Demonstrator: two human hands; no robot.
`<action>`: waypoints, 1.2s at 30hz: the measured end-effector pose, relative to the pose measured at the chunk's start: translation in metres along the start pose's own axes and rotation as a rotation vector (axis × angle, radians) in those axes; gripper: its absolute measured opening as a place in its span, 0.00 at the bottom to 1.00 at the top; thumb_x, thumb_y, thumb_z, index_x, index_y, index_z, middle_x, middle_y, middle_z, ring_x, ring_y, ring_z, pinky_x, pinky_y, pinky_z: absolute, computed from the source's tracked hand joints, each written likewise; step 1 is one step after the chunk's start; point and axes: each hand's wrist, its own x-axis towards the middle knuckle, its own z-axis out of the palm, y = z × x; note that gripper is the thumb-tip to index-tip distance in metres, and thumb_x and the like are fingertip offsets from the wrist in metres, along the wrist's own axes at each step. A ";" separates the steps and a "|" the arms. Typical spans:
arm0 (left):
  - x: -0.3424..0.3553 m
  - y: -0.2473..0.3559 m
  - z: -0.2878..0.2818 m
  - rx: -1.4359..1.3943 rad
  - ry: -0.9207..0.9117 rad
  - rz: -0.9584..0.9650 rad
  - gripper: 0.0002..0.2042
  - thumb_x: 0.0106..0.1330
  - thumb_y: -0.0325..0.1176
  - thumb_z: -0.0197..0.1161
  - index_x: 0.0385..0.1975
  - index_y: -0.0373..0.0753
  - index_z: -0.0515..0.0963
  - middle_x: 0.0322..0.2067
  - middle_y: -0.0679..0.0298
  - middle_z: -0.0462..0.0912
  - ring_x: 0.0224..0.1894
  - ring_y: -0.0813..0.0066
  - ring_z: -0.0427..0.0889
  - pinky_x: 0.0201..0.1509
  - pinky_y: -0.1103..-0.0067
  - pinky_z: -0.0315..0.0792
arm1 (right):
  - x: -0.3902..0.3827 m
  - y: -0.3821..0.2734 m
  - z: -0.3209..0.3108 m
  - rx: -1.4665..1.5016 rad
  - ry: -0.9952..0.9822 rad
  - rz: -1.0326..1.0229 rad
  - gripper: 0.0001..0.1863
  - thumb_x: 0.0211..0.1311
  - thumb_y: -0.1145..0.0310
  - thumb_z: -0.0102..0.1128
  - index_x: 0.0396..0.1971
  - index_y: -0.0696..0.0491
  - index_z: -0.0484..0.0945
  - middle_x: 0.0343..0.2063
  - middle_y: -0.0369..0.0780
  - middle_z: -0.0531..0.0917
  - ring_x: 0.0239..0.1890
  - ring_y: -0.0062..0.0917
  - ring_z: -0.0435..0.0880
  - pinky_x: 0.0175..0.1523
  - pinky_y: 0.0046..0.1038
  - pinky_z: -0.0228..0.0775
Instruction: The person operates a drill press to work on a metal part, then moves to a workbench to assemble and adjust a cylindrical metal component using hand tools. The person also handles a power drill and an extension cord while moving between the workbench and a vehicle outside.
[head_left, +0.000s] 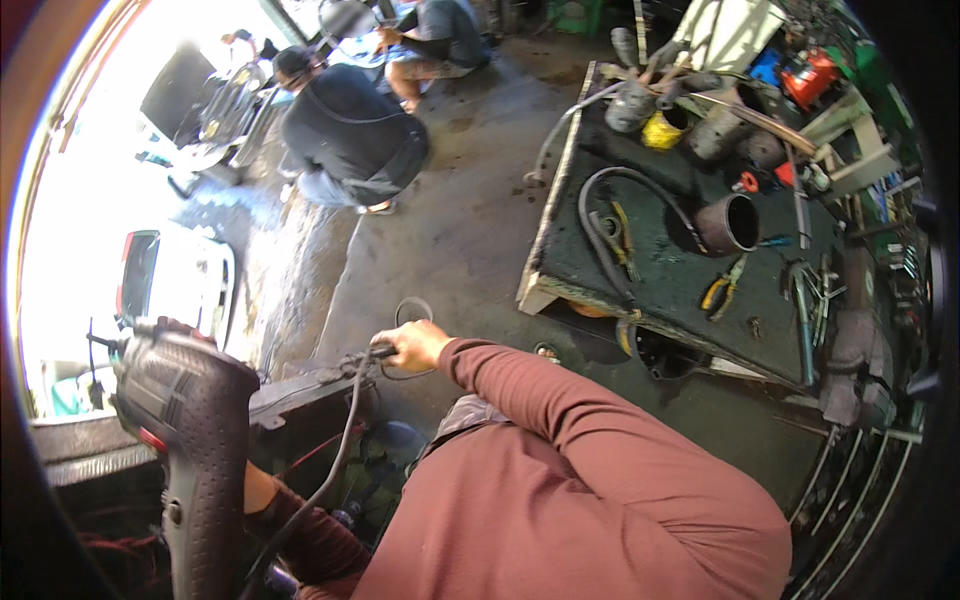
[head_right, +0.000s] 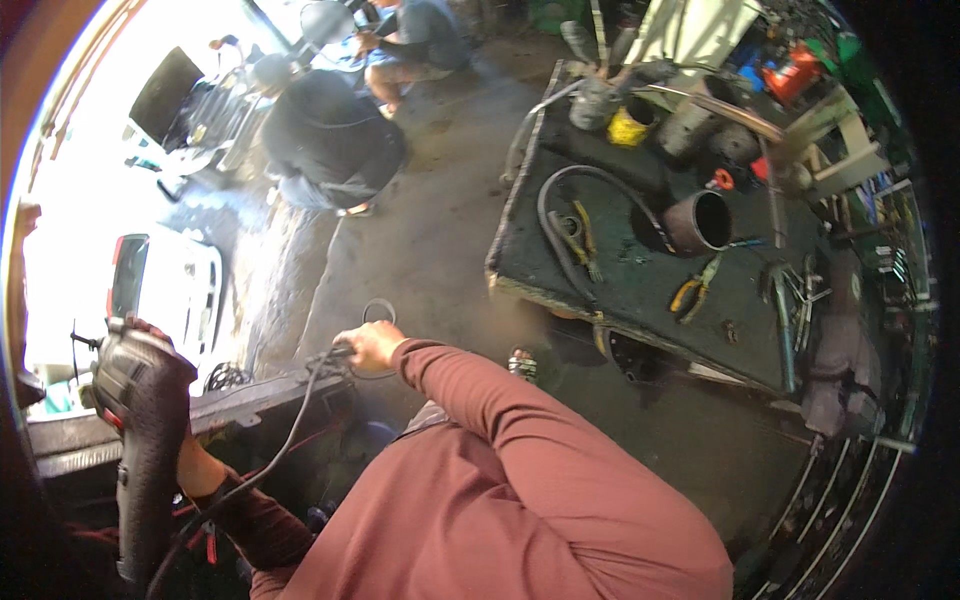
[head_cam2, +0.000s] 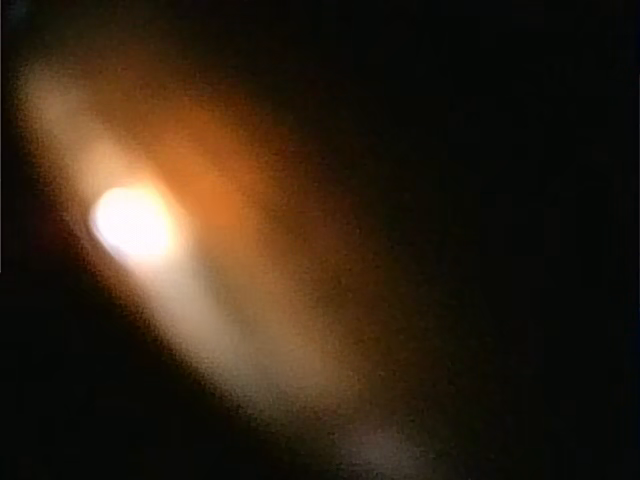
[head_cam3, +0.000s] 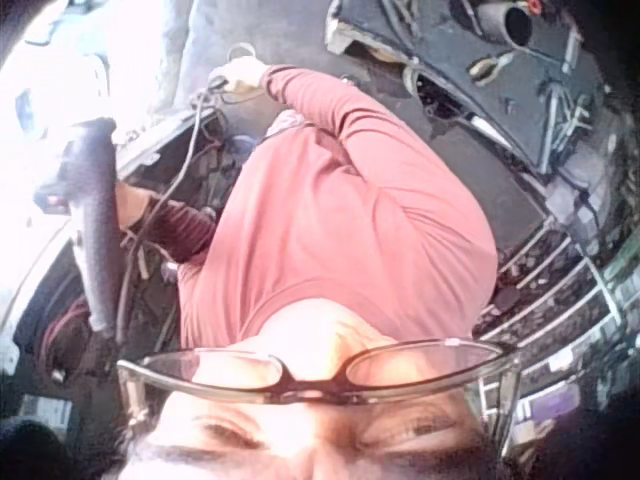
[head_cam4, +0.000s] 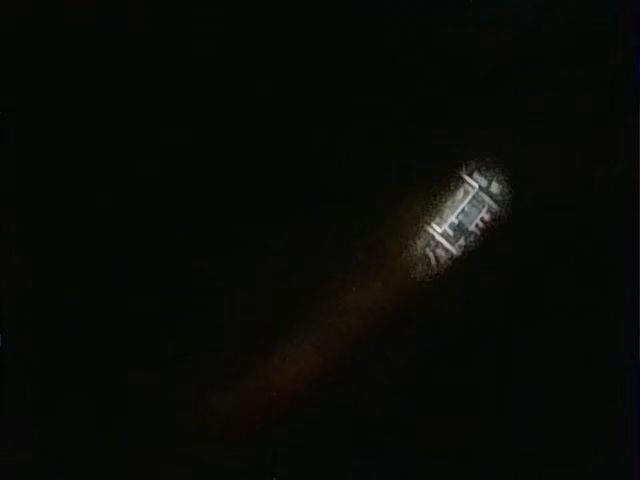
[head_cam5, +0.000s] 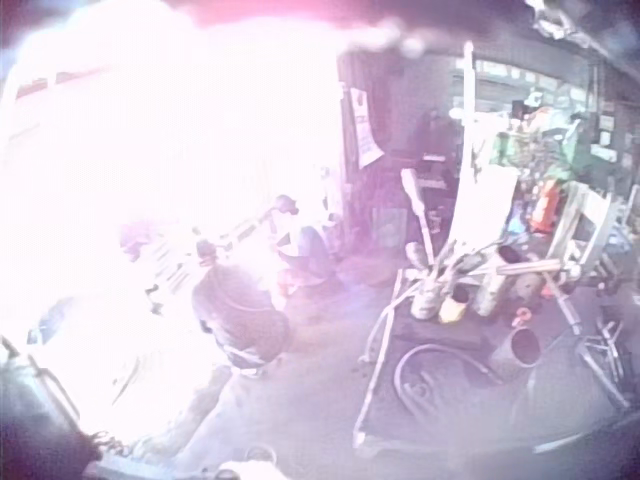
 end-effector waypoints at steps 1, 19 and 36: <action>0.002 0.005 -0.026 -0.359 -0.108 -0.193 0.24 0.66 0.41 0.69 0.57 0.34 0.78 0.49 0.49 0.83 0.54 0.52 0.84 0.62 0.61 0.78 | 0.001 -0.001 0.003 0.134 0.031 0.001 0.24 0.68 0.55 0.67 0.61 0.48 0.80 0.45 0.46 0.88 0.45 0.32 0.88 0.54 0.40 0.77; -0.068 -0.106 -0.197 0.606 0.604 0.410 0.29 0.69 0.53 0.61 0.57 0.33 0.76 0.49 0.42 0.83 0.48 0.46 0.86 0.53 0.57 0.81 | -0.081 -0.084 -0.067 -0.118 -0.252 -0.010 0.21 0.70 0.56 0.58 0.47 0.61 0.82 0.41 0.56 0.88 0.49 0.51 0.88 0.51 0.45 0.79; -0.017 -0.142 -0.182 0.654 0.439 0.244 0.30 0.68 0.54 0.61 0.59 0.34 0.76 0.50 0.43 0.83 0.50 0.46 0.85 0.55 0.57 0.81 | -0.119 -0.051 -0.097 -0.172 0.034 -0.277 0.26 0.61 0.67 0.64 0.61 0.52 0.77 0.50 0.51 0.82 0.51 0.48 0.85 0.52 0.46 0.79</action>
